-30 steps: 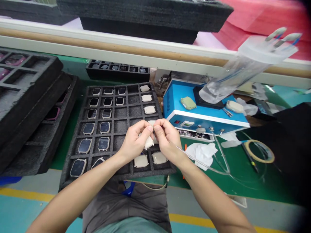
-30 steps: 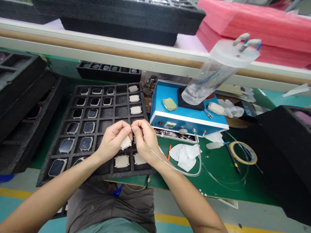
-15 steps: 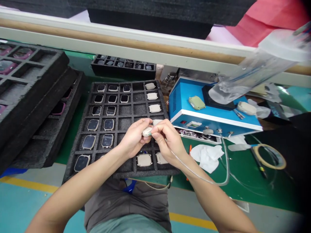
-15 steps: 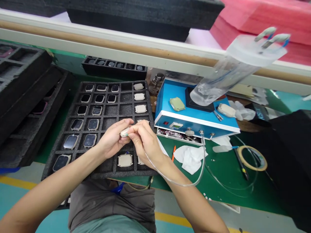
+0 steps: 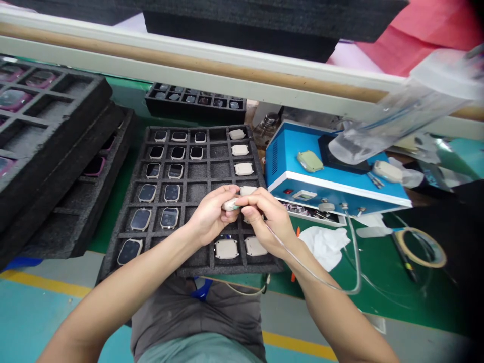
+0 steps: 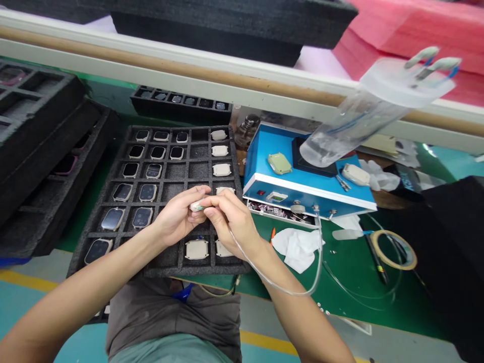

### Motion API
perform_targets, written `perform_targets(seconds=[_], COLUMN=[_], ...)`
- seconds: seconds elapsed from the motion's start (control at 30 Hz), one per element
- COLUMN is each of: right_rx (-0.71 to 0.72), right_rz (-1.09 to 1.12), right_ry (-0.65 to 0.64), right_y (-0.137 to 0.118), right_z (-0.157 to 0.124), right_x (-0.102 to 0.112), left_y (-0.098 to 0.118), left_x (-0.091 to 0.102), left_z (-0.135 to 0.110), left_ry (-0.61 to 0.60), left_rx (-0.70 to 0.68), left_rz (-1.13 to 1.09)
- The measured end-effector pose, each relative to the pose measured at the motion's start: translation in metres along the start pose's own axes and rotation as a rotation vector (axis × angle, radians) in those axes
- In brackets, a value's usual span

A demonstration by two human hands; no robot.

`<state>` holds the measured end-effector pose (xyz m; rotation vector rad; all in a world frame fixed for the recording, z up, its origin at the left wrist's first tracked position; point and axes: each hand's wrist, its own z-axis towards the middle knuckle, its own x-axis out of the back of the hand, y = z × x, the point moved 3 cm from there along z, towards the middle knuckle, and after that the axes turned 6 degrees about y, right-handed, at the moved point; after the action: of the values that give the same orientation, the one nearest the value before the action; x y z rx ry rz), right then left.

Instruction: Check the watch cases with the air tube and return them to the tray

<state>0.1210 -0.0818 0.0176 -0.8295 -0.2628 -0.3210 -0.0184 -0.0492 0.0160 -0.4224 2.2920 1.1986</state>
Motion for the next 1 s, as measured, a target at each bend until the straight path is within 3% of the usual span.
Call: perform_targets(seconds=[0.2,0.37,0.47,0.6,0.73,0.9,1.0], right_rx=[-0.122,-0.383,-0.542,-0.606,-0.686,-0.826,-0.843], right_rz=[0.012,0.171,0.315,0.395,0.587,0.767,0.835], right_ry=[0.056,0.077,0.036,-0.018,0.038,-0.075,-0.125], right_y=[0.001,0.003,0.006,0.008,0.008,0.011,0.012], right_z=[-0.004,-0.004,-0.003,-0.002,-0.002,0.001,0.002], right_x=[-0.003,-0.007,-0.011,-0.015,-0.012,-0.005,-0.003], left_y=[-0.002,-0.004,-0.006,-0.01,-0.01,-0.009,-0.008], left_x=[-0.001,-0.003,-0.003,-0.003,-0.005,-0.004,0.001], left_z=[0.001,-0.002,-0.005,-0.003,0.001,-0.004,-0.008], left_ry=[0.01,0.057,0.111,0.144,0.018,-0.252,-0.289], left_rx=[0.007,-0.127,-0.215,-0.218,-0.278,-0.32,-0.372], left_rz=[0.026,0.107,0.136,0.156,0.292,0.6,0.672])
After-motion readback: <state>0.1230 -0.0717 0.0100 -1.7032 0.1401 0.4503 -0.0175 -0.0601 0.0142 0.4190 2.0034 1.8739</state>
